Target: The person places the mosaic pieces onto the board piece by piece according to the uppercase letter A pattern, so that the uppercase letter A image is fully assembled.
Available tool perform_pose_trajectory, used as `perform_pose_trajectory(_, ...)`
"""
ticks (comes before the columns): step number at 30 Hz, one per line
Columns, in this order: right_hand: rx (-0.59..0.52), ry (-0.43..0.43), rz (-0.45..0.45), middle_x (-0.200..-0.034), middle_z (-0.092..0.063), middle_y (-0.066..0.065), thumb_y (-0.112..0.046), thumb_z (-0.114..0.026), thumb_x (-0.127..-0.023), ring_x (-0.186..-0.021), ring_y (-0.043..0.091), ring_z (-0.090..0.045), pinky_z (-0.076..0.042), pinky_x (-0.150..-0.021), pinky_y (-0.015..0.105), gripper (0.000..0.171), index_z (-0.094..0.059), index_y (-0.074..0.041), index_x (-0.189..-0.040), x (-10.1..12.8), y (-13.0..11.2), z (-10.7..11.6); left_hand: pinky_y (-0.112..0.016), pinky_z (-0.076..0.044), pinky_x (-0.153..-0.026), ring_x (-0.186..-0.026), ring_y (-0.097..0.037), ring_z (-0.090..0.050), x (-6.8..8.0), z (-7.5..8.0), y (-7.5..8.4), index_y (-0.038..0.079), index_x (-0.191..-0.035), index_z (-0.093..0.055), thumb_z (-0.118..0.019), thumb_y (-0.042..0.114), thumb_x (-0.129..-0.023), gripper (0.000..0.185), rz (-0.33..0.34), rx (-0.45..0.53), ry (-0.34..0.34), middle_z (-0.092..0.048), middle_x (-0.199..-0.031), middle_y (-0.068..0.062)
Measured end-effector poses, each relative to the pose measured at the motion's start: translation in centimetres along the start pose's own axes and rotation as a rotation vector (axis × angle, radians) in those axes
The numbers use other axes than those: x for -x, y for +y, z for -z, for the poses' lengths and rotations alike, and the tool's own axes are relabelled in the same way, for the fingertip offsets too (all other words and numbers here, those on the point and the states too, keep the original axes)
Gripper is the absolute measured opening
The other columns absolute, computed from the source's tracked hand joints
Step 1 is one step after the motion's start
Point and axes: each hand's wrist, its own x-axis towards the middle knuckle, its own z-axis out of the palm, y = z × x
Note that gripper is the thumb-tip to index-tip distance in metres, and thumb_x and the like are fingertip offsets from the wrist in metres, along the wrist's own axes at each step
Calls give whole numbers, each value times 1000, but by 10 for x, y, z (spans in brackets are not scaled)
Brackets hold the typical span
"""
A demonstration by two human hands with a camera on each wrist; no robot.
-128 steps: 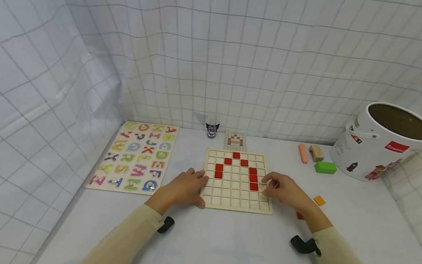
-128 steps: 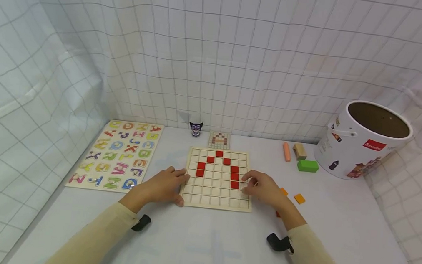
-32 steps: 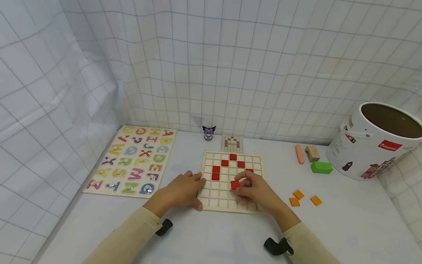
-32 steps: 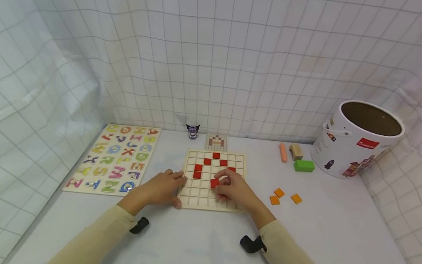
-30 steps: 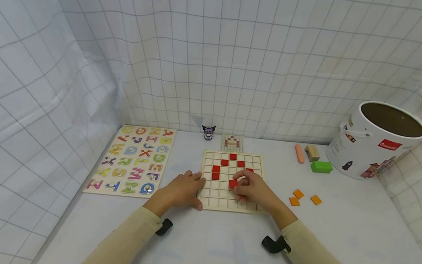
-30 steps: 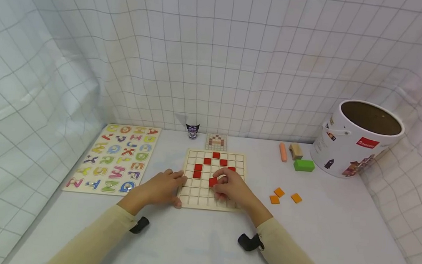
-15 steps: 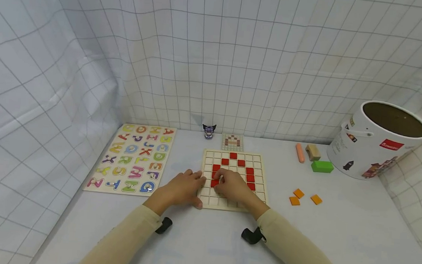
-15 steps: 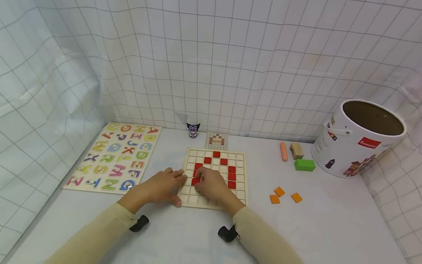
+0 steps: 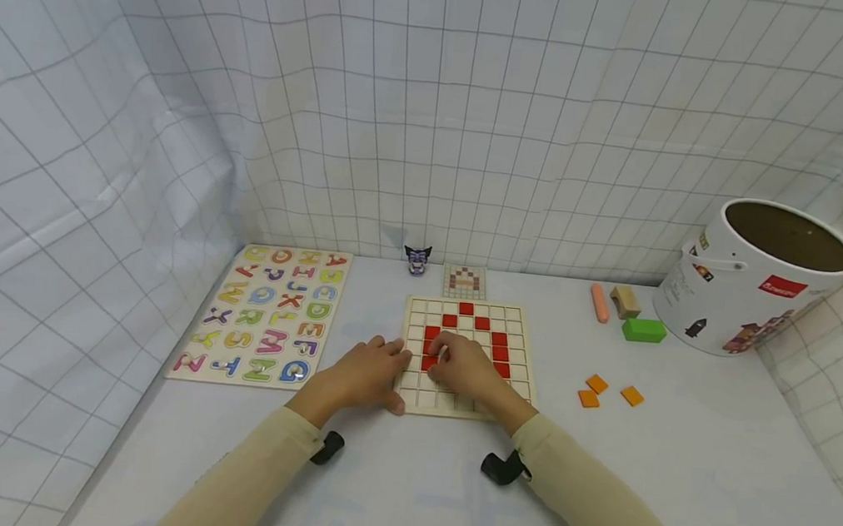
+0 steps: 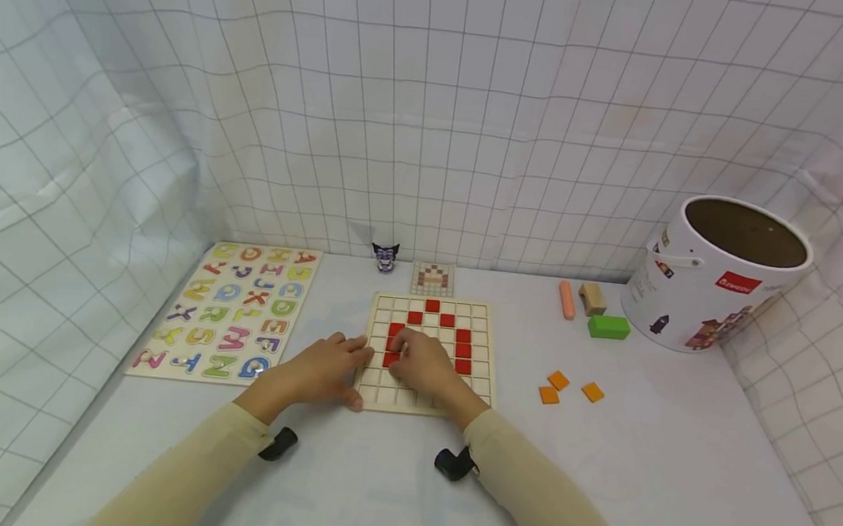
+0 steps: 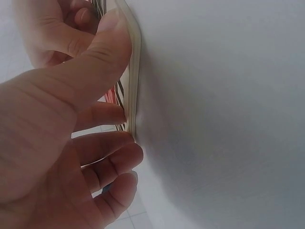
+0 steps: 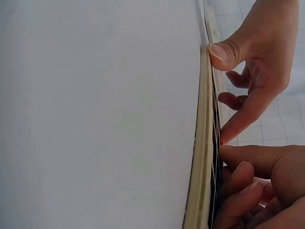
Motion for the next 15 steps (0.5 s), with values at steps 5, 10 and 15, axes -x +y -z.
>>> perform_pose_trajectory(5, -131, -52, 89, -81, -60, 5, -15, -73, -92, -62, 18, -57, -48, -57, 29, 23, -65, -9, -114, 15, 9, 24, -54, -42, -111, -137, -36, -46, -1, -1, -1, 8, -150, -51, -82, 52, -80, 88, 6, 11, -7, -43, -159, -14)
perform_pose_trajectory(10, -163, -76, 172, -89, -60, 7, -18, -70, -96, -68, 21, -57, -49, -56, 29, 32, -63, -2, -123, 47, 40, 82, -53, -40, -112, -138, -35, -45, -1, -2, -1, 9, -150, -51, -83, 51, -80, 89, 19, 18, -6, -42, -160, -12)
perform_pose_trajectory(15, -135, 17, 42, -95, -58, 10, -18, -72, -95, -77, 22, -57, -49, -59, 30, 36, -63, -3, -126, 89, 91, 140, -53, -40, -112, -138, -36, -44, 0, -2, -1, 8, -150, -51, -83, 50, -80, 89, 23, 23, -8, -42, -160, -13)
